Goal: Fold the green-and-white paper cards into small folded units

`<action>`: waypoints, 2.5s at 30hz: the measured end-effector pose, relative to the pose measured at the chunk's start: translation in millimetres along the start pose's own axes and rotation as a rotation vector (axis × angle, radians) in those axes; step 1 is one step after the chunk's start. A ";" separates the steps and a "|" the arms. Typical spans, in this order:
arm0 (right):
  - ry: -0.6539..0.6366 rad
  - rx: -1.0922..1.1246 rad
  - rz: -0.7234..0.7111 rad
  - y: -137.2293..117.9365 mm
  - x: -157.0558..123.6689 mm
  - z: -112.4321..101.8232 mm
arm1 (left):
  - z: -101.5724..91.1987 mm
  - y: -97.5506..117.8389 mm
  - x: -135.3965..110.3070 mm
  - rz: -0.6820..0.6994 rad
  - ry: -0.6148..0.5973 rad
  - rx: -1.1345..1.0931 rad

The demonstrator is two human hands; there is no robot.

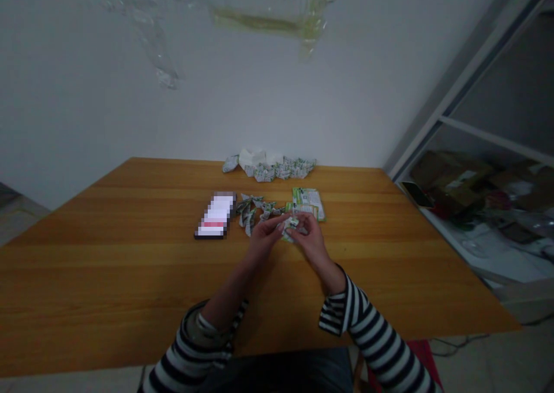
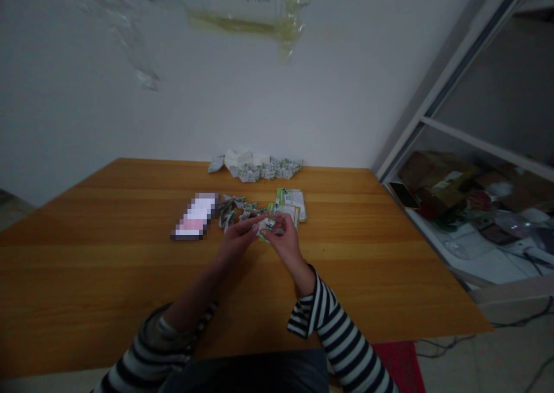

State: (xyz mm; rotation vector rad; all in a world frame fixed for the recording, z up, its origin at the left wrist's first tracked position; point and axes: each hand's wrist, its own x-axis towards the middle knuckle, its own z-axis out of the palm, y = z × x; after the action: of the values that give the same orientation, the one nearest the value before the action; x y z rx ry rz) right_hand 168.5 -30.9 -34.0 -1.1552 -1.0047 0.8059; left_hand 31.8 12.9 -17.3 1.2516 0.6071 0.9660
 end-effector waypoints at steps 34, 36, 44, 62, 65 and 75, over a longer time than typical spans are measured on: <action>0.216 -0.348 -0.173 -16.5 -9.8 0.3 | 14.4 7.9 -11.3 0.364 0.017 1.313; 0.195 -0.337 -0.184 -14.4 -9.5 1.0 | 14.2 5.5 -10.4 0.371 -0.001 1.385; 0.168 -0.240 -0.162 -4.3 -2.6 0.0 | 12.1 1.6 -7.1 0.480 -0.087 1.523; 0.028 -0.199 -0.383 -21.3 -5.4 -10.0 | 5.6 -0.6 -0.3 0.062 0.155 0.110; 0.022 -0.014 -0.228 -19.4 -2.1 -9.0 | 5.3 -6.1 -1.4 0.126 0.188 0.262; 0.120 0.046 0.029 -3.5 -2.0 -1.7 | 5.2 -0.7 -6.6 0.345 0.045 1.273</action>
State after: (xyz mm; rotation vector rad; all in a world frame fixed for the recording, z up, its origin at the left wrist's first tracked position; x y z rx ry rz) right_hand 169.4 -34.1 -31.2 -1.1667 -0.8680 0.7702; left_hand 33.1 4.5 -17.5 2.5198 1.1381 0.8654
